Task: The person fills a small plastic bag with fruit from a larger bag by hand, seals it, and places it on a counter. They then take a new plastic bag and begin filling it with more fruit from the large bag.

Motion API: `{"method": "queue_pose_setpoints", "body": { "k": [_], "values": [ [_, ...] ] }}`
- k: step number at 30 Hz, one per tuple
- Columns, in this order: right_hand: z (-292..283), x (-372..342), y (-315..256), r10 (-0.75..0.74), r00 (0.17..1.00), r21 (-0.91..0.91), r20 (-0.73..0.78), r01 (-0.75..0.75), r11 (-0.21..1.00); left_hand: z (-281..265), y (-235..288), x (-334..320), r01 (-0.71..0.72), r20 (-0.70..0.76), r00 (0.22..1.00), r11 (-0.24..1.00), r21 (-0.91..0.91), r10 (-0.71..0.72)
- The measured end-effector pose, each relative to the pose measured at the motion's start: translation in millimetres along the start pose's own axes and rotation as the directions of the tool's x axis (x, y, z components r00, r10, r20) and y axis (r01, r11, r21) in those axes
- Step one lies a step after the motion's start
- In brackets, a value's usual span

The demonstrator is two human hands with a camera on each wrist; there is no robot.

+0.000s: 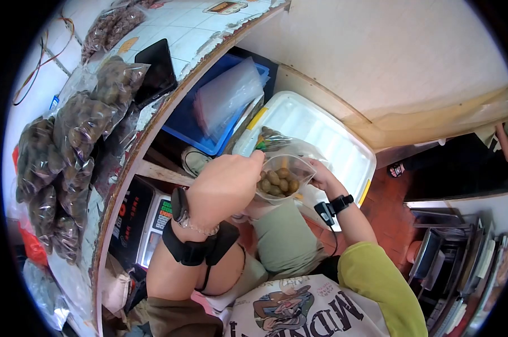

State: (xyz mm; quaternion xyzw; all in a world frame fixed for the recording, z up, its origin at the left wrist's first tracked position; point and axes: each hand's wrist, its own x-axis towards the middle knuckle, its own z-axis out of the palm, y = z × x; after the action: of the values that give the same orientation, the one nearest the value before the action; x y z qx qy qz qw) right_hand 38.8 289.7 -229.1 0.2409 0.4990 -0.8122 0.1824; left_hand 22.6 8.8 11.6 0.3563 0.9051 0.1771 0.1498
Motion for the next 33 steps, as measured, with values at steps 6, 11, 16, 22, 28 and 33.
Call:
{"method": "queue_pose_setpoints", "body": {
  "k": [6,11,16,22,28,33],
  "values": [
    [50,-100,-89,-0.224,0.974,-0.769,0.032,0.167,0.616,7,-2,1,-0.082,-0.085,0.993,0.997,0.014,0.083],
    [107,-176,-142,-0.572,0.800,-0.608,0.181,0.549,0.574,9,-1,3,-0.078,-0.110,0.991,0.997,-0.011,0.076],
    [146,-183,-158,-0.444,0.613,-0.637,0.653,0.762,0.113,11,-4,3,-0.066,-0.153,0.986,0.997,0.030,0.070],
    [163,-157,-147,-0.346,0.620,-0.670,0.704,0.742,-0.034,9,-8,0,-0.083,-0.187,0.978,0.994,0.073,0.095],
    [163,-156,-144,-0.349,0.654,-0.647,0.671,0.746,0.154,12,-10,1,-0.105,-0.224,0.966,0.987,0.118,0.130],
    [161,-151,-140,-0.314,0.637,-0.603,0.704,0.770,0.208,13,-9,1,-0.088,-0.222,0.969,0.990,0.111,0.112]
  ]
}}
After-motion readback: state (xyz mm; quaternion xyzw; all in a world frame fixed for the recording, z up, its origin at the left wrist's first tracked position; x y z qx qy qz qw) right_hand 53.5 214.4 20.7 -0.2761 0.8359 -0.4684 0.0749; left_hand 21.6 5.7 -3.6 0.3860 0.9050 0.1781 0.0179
